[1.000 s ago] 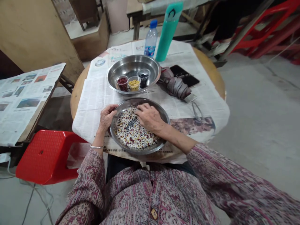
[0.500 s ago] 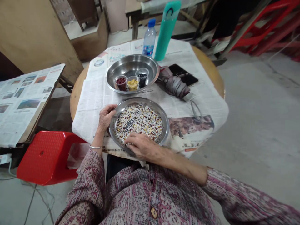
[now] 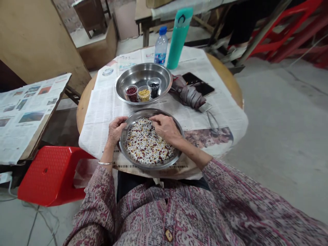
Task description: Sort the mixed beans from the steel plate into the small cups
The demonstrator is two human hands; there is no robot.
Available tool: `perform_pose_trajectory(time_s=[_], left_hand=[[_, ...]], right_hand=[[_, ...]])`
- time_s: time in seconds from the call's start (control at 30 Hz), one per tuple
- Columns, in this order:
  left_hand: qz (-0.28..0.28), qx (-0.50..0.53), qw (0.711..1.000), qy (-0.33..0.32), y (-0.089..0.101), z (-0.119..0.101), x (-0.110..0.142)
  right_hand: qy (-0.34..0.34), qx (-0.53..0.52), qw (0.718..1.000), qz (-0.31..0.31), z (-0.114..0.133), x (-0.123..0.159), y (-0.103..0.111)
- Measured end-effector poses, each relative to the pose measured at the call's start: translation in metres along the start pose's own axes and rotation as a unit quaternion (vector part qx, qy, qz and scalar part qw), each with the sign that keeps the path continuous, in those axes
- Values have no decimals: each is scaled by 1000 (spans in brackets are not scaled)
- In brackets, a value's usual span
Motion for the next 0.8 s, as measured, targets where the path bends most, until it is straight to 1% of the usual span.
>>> perform_pose_trajectory(time_s=[0.07, 0.17, 0.37, 0.43, 0.5, 0.57, 0.67, 0.73, 0.8], left_hand=[[2, 1, 1000, 2, 0, 0, 0], [-2, 1, 1000, 1, 1, 1, -1], [1, 5, 1000, -6, 1, 1, -2], [-4, -7, 1000, -8, 1, 0, -1], [-7, -13, 1000, -8, 2, 0, -1], [-7, -9, 1000, -8, 1, 1, -1], [-5, 2, 1000, -3, 0, 2, -1], [-3, 3, 1000, 0, 0, 3, -1], [-1, 2, 1000, 2, -1, 4, 0]], right_hand=[[31, 22, 999, -11, -1, -3, -4], [68, 29, 997, 4, 6, -5, -23], [106, 2, 993, 59, 37, -7, -68], [125, -4, 989, 83, 48, -3, -78], [152, -4, 982, 112, 58, 8, -83], [180, 0, 973, 145, 66, 24, -82], [214, 4, 957, 194, 68, 48, -72], [215, 14, 953, 213, 60, 59, -59], [199, 36, 957, 206, 44, 60, -43]])
Point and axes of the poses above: each hand's wrist, its own x-axis away from the middle knuckle, its own y-axis out of the back of the hand, z = x × y, the point moved 5 cm from there along -x, towards the middle knuckle, and after that the axes turned 1 degree about y, right-handed, at the moved point
